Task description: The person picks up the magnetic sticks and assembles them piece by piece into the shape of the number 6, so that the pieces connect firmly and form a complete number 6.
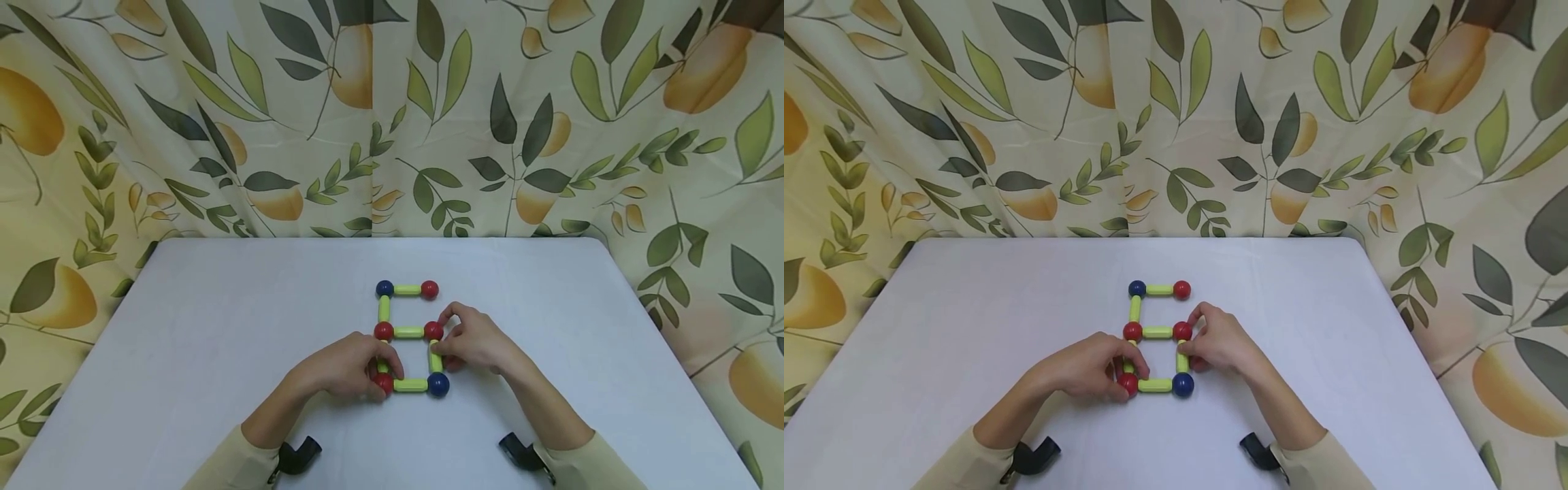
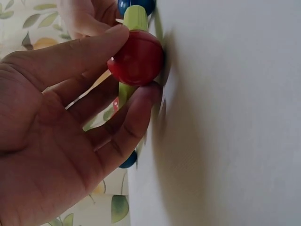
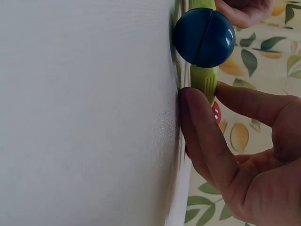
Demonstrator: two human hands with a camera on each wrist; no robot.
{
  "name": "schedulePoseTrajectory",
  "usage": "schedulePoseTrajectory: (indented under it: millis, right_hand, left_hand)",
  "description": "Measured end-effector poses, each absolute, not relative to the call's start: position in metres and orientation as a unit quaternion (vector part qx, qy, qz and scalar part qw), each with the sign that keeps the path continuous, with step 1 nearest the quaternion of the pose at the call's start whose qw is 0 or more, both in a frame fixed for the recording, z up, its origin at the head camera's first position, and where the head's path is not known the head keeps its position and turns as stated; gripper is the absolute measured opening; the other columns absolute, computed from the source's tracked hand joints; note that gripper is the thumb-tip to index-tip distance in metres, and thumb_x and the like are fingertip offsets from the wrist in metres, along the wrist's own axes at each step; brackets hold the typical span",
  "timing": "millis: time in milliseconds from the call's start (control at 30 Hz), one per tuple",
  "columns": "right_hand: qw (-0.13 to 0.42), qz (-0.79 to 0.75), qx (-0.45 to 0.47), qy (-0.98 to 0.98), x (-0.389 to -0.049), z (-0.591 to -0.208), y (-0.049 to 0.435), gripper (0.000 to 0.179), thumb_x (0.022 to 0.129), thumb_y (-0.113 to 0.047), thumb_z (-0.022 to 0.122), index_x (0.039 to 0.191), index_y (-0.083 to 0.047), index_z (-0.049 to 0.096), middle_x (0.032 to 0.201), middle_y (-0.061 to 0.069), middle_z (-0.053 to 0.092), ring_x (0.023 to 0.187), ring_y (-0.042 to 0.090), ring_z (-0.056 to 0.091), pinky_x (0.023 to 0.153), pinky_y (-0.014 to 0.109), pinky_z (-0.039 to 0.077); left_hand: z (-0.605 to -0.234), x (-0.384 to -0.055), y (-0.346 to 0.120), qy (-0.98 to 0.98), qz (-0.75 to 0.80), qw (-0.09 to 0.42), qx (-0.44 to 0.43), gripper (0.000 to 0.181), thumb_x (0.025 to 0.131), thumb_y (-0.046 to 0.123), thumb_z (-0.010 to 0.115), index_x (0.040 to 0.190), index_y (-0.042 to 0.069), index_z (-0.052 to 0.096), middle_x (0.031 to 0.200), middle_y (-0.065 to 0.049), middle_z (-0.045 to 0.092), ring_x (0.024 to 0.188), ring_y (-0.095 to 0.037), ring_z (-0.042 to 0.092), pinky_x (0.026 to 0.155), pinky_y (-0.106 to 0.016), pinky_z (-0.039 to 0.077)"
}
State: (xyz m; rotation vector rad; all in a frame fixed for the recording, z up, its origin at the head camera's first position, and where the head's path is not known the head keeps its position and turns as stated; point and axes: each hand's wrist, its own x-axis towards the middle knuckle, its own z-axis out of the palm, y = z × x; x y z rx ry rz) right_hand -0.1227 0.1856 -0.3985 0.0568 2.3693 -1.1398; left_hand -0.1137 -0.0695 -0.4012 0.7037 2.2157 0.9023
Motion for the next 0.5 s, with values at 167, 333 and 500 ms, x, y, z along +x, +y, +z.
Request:
schedulePoseTrajectory:
  millis: [167, 333, 500]
  right_hand:
    - [0.248, -0.421, 0.023, 0.872, -0.1273, -0.3982, 0.1835, 0.045, 0.09, -0.018, 0.081, 0.123, -0.007, 0.054, 0.082, 0.01, 0.071, 0.064, 0.021, 0.071, 0.066, 0.031, 0.06]
    - [0.247, -0.423, 0.03, 0.871, -0.13, -0.3986, 0.1825, 0.044, 0.09, -0.017, 0.081, 0.124, -0.007, 0.054, 0.081, 0.01, 0.071, 0.065, 0.021, 0.071, 0.066, 0.03, 0.06]
    - [0.247, -0.423, 0.03, 0.871, -0.1308, -0.3986, 0.1826, 0.045, 0.09, -0.018, 0.081, 0.124, -0.007, 0.054, 0.082, 0.011, 0.071, 0.065, 0.021, 0.071, 0.066, 0.031, 0.06]
  left_hand:
    - [-0.4007, -0.1165, -0.0712, 0.848, 0.341, 0.31, 0.261, 0.027, 0.083, 0.009, 0.086, 0.103, 0.026, 0.078, 0.094, 0.008, 0.067, 0.092, -0.018, 0.059, 0.073, -0.027, 0.051]
    - [-0.4016, -0.118, -0.072, 0.849, 0.341, 0.303, 0.265, 0.028, 0.084, 0.009, 0.086, 0.104, 0.026, 0.078, 0.095, 0.009, 0.068, 0.092, -0.017, 0.059, 0.073, -0.026, 0.051]
    - [-0.4036, -0.118, -0.0723, 0.851, 0.34, 0.299, 0.267, 0.029, 0.084, 0.01, 0.087, 0.105, 0.026, 0.078, 0.094, 0.01, 0.067, 0.09, -0.017, 0.06, 0.073, -0.025, 0.052]
